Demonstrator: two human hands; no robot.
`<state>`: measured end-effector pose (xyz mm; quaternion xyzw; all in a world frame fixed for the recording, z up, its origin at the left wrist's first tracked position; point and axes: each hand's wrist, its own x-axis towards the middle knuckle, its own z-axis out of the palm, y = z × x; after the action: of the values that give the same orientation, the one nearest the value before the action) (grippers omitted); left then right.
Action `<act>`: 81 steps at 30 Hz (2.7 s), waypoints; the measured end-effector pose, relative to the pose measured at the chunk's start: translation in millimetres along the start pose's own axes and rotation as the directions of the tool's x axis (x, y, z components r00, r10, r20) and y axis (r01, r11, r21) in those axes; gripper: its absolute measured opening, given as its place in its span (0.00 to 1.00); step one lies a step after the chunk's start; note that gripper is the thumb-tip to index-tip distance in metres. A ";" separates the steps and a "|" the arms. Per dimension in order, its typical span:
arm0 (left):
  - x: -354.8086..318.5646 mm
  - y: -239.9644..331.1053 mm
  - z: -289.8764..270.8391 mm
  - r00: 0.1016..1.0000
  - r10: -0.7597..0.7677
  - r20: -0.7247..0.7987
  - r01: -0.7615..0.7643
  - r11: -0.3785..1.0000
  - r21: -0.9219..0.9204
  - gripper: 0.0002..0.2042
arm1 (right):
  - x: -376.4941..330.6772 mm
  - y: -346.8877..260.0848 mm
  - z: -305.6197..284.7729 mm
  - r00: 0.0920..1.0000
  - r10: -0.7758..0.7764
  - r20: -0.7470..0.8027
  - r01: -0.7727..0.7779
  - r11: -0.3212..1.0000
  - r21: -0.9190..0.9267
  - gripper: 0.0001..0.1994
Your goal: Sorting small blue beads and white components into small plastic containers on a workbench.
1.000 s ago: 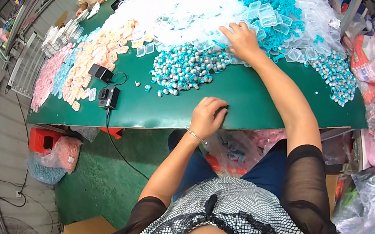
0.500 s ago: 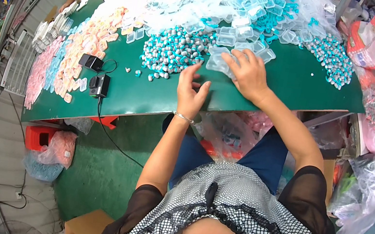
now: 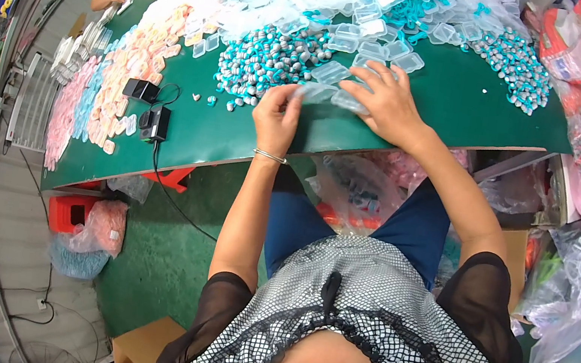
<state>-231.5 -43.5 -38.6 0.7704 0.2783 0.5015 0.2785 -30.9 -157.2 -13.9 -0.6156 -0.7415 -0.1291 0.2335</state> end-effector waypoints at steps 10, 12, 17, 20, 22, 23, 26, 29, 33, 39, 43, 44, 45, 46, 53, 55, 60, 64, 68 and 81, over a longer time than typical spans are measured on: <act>-14.3 1.2 -40.5 0.899 -0.436 0.038 0.401 0.856 0.325 0.14 | -6.9 2.5 1.1 0.997 -0.010 0.082 0.004 0.997 0.077 0.32; -14.3 11.8 -47.8 0.886 -0.458 0.069 0.384 0.810 0.444 0.16 | -4.7 3.1 -5.8 0.987 0.002 0.158 -0.015 0.997 0.082 0.32; -21.1 16.5 -72.8 0.917 -0.296 0.266 0.124 0.847 0.517 0.24 | -5.5 12.3 -19.0 0.970 -0.013 0.242 -0.015 0.993 0.114 0.33; -19.2 1.8 -86.7 0.934 0.006 0.357 -0.138 0.928 0.347 0.22 | 3.1 19.7 -18.3 0.960 -0.019 0.278 -0.046 0.973 0.226 0.31; -19.2 -5.7 -93.0 0.862 0.044 0.505 -0.228 0.924 0.308 0.17 | 8.7 14.3 -12.5 0.956 -0.012 0.295 -0.056 0.974 0.221 0.30; -20.7 -7.8 -95.3 0.863 0.042 0.504 -0.227 0.923 0.310 0.17 | 11.7 9.1 -8.9 0.957 -0.022 0.290 -0.037 0.980 0.195 0.29; -21.2 -8.1 -93.9 0.863 -0.010 0.506 -0.180 0.928 0.326 0.11 | 12.0 6.1 -7.4 0.960 -0.033 0.278 -0.008 0.989 0.146 0.26; -27.8 1.7 -91.7 0.900 0.127 0.416 -0.302 0.871 0.388 0.08 | 8.9 16.0 -1.2 0.967 -0.095 0.235 0.069 0.991 0.119 0.25; -38.6 1.0 -86.9 0.920 0.172 0.352 -0.307 0.874 0.376 0.08 | 17.1 11.1 -0.1 0.991 -0.077 -0.111 0.094 0.984 0.150 0.21; -49.3 -0.8 -74.9 0.958 0.137 0.251 -0.240 0.863 0.445 0.09 | 20.4 -29.9 -6.4 0.861 0.241 0.448 -0.504 0.290 0.813 0.16; -47.8 0.7 -78.4 0.962 0.133 0.237 -0.231 0.861 0.454 0.08 | 33.4 -30.0 -0.7 0.803 0.131 0.581 -0.576 0.425 0.699 0.17; -48.4 1.0 -79.8 0.963 0.124 0.240 -0.225 0.861 0.456 0.08 | 34.3 -31.2 5.4 0.845 0.108 0.524 -0.503 0.493 0.709 0.14; -48.0 1.9 -81.3 0.963 0.117 0.245 -0.221 0.862 0.456 0.08 | 39.0 -31.0 7.4 0.845 0.106 0.524 -0.503 0.492 0.711 0.14; -47.0 2.7 -82.6 0.963 0.116 0.245 -0.220 0.861 0.458 0.08 | 45.2 -29.3 9.3 0.857 0.025 0.515 -0.430 0.587 0.686 0.12; -42.5 10.4 -88.9 0.936 0.133 0.326 -0.264 0.879 0.398 0.18 | 72.8 -44.5 21.3 0.829 -0.142 0.542 -0.153 0.874 0.462 0.12; -40.9 12.0 -91.1 0.930 0.114 0.349 -0.255 0.884 0.392 0.20 | 67.1 -54.5 24.3 0.955 -0.080 0.285 -0.011 0.952 0.305 0.12; -41.9 8.2 -100.0 0.917 0.110 0.384 -0.255 0.901 0.350 0.19 | 28.3 -61.4 13.8 0.994 -0.040 0.103 0.006 0.951 0.309 0.11; -42.0 5.8 -96.6 0.895 0.107 0.433 -0.288 0.880 0.377 0.18 | 10.6 -82.3 21.5 0.997 -0.071 0.042 0.055 0.952 0.302 0.09; -42.2 13.4 -90.8 0.886 0.188 0.425 -0.358 0.860 0.365 0.16 | 15.2 -74.9 25.5 0.983 -0.179 0.049 0.156 0.938 0.309 0.09; -49.7 13.6 -90.3 0.889 0.190 0.416 -0.377 0.820 0.430 0.11 | -35.2 -24.1 2.1 0.971 0.234 -0.044 -0.233 0.972 0.033 0.21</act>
<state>-330.3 -74.5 -28.8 0.9263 0.2238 0.3010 0.0359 -50.1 -191.2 -31.3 -0.6921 -0.6599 -0.1049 0.2730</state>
